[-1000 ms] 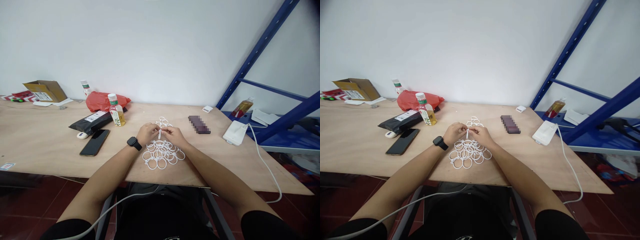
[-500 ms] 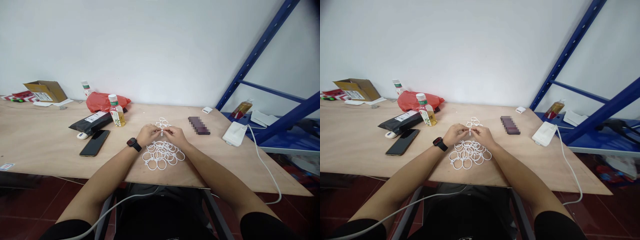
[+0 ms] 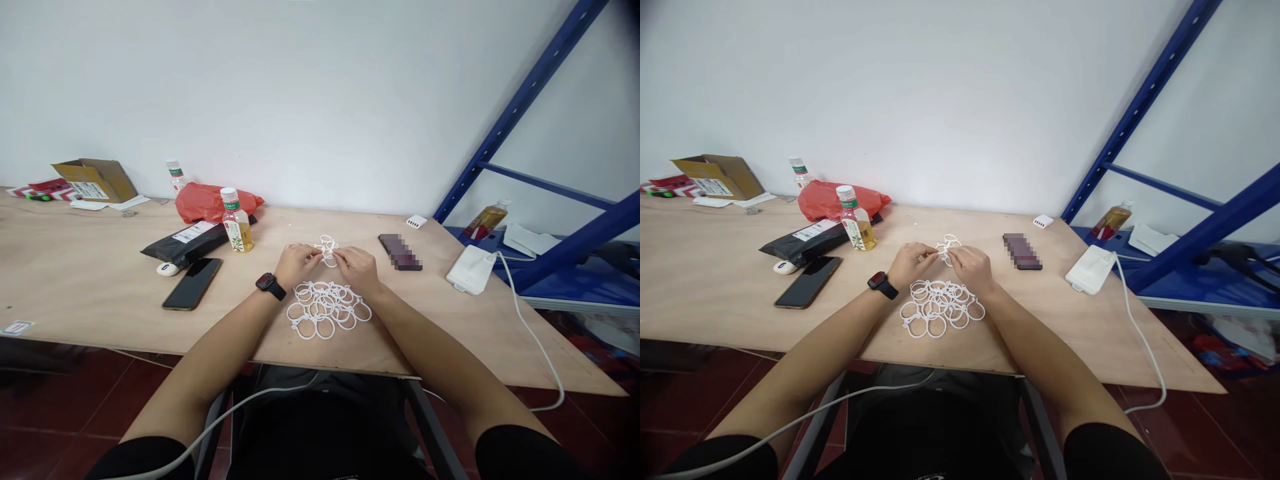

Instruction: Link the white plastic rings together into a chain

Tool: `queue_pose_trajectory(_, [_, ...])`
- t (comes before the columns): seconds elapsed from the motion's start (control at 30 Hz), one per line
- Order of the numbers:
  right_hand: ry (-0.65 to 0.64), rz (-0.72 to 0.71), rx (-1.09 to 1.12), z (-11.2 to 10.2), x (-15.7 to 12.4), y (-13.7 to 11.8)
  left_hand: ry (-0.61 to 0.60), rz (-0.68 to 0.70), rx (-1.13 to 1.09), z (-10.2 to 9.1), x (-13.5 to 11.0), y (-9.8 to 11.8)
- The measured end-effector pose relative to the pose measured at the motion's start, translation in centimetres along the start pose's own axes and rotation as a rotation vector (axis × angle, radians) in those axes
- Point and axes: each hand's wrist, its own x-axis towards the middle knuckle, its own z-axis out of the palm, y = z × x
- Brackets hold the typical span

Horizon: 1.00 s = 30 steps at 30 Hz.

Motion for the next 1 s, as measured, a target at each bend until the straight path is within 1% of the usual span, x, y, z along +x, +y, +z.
queue_pose_trajectory(0.07, [-0.052, -0.001, -0.102, 0.0, 0.0, 0.8, -0.099, 0.022, -0.037, -0.4, -0.1, -0.4])
queue_pose_trajectory(0.13, [-0.130, 0.041, -0.154, 0.0, -0.1, 1.4, -0.281, 0.038, -0.063, -0.5, -0.4, -0.8])
queue_pose_trajectory(0.2, [-0.172, 0.099, -0.137, 0.0, -0.2, 1.5, -0.448, 0.035, -0.057, -0.3, -0.6, -0.9])
queue_pose_trajectory(0.23, [-0.176, 0.124, -0.110, 0.0, -0.3, 1.5, -0.498, 0.028, -0.044, -0.2, -0.7, -0.8])
queue_pose_trajectory(0.3, [-0.179, 0.157, -0.051, -0.2, -0.3, 1.2, -0.535, 0.009, -0.009, 0.2, -0.8, -0.6])
queue_pose_trajectory(0.4, [-0.223, 0.187, 0.038, -0.4, -0.3, 0.8, -0.523, -0.026, 0.046, 0.5, -0.8, -0.3])
queue_pose_trajectory(0.47, [-0.294, 0.193, 0.108, -0.6, -0.3, 0.7, -0.505, -0.058, 0.070, 0.5, -0.7, -0.2])
queue_pose_trajectory(0.53, [-0.374, 0.177, 0.168, -0.7, -0.3, 0.6, -0.469, -0.099, 0.072, 0.3, -0.7, -0.2])
queue_pose_trajectory(0.6, [-0.404, 0.152, 0.205, -0.8, -0.3, 0.4, -0.403, -0.148, 0.049, 0.2, -0.7, -0.1])
queue_pose_trajectory(0.73, [-0.324, 0.067, 0.242, -0.9, -0.3, -0.1, -0.206, -0.251, -0.059, 0.2, -0.5, -0.2])
queue_pose_trajectory(0.83, [-0.259, -0.013, 0.253, -0.7, -0.3, -0.6, -0.085, -0.302, -0.113, 0.7, -0.4, -0.5])
queue_pose_trajectory(0.93, [-0.167, -0.029, 0.249, -0.4, -0.4, -0.9, -0.001, -0.322, -0.139, 1.1, -0.5, -0.7])
queue_pose_trajectory(1.0, [-0.125, -0.021, 0.252, -0.2, -0.4, -1.2, 0.020, -0.306, -0.147, 1.3, -0.6, -0.5])
